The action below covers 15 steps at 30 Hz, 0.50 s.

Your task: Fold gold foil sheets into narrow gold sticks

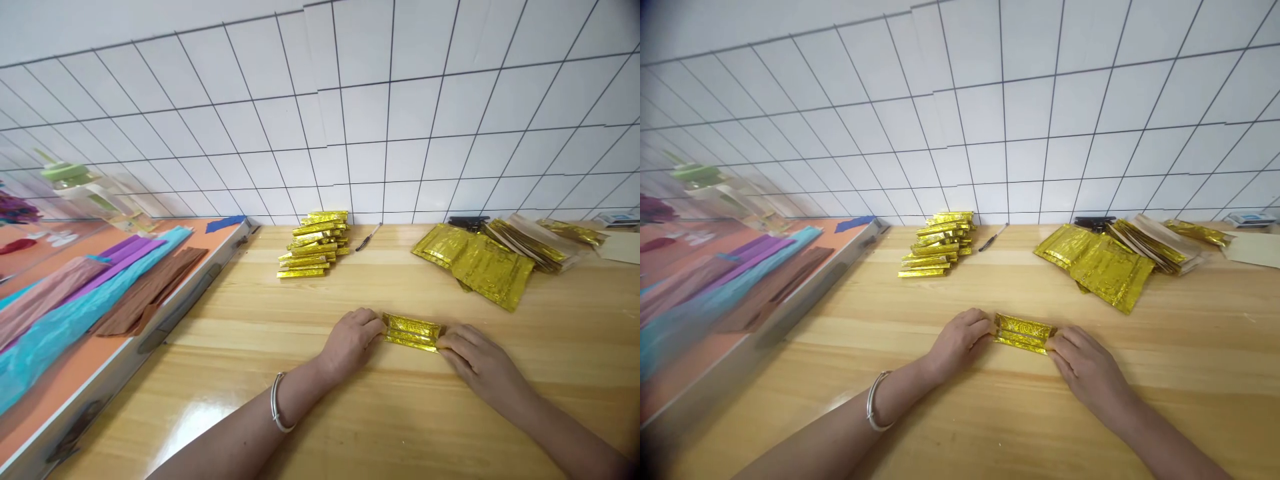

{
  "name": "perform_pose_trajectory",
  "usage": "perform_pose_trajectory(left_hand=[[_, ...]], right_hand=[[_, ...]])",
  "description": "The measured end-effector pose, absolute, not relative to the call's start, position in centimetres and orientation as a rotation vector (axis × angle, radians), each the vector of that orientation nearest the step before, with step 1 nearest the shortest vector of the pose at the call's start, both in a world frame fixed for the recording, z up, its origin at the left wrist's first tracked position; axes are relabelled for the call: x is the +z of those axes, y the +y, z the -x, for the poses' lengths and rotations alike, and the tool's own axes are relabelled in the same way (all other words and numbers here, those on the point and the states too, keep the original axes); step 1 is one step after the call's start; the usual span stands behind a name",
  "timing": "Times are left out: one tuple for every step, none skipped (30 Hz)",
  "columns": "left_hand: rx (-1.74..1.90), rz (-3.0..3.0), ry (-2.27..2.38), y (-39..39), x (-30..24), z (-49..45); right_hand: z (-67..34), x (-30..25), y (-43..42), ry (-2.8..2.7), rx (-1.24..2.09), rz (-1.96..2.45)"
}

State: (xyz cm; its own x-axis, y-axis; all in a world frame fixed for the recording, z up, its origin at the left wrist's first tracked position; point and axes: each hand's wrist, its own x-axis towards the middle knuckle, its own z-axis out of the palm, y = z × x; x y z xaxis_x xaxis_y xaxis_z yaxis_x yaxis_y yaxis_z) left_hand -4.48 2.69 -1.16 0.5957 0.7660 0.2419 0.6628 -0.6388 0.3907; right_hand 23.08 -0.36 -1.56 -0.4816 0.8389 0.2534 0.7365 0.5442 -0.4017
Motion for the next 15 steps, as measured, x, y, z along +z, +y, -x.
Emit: perform_pose_trajectory(left_hand=[[0.568,-2.582,1.165,2.7,-1.1,4.5],[0.561,-2.6,1.157,2.6,-1.1,4.5],[0.549,-2.623,1.147,2.6,-1.1,4.5],[0.534,-2.652,1.137,2.6,-1.1,4.5],[0.513,-2.686,1.126,2.5,-1.1,4.6],[0.489,-2.725,1.113,2.4,-1.1,4.6],[0.468,-2.765,1.097,2.3,-1.1,4.7],[0.451,-2.805,1.079,2.2,-1.1,4.7],[0.439,-2.841,1.061,2.0,-1.0,4.8],[0.43,-2.871,1.043,1.9,-0.9,4.8],[0.421,-2.896,1.026,1.8,-0.8,4.8],[0.412,-2.915,1.012,1.7,-0.7,4.9],[0.401,-2.929,1.003,1.6,-0.6,4.9],[0.391,-2.938,0.997,1.6,-0.5,4.9],[0.383,-2.942,0.993,1.5,-0.5,4.8]], right_hand=[[-23.1,-1.2,-0.4,-2.372,0.309,1.277],[-23.0,-0.8,-0.5,-2.383,0.287,1.273],[-22.9,-0.3,-0.4,-2.397,0.264,1.272],[-22.7,0.3,-0.2,-2.418,0.242,1.275],[-22.4,0.8,0.1,-2.446,0.227,1.28],[-21.9,1.3,0.5,-2.474,0.218,1.283],[-21.3,1.6,1.1,-2.505,0.225,1.286],[-20.7,1.7,1.9,-2.525,0.241,1.273],[-19.9,1.6,2.7,-2.514,0.261,1.264],[-19.2,1.3,3.6,-2.504,0.299,1.241],[-18.4,0.9,4.5,-2.474,0.336,1.211],[-17.7,0.4,5.3,-2.448,0.384,1.178],[-17.1,-0.2,6.1,-2.433,0.437,1.138],[-16.5,-0.7,6.7,-2.418,0.487,1.101],[-16.1,-1.2,7.3,-2.404,0.529,1.072]])
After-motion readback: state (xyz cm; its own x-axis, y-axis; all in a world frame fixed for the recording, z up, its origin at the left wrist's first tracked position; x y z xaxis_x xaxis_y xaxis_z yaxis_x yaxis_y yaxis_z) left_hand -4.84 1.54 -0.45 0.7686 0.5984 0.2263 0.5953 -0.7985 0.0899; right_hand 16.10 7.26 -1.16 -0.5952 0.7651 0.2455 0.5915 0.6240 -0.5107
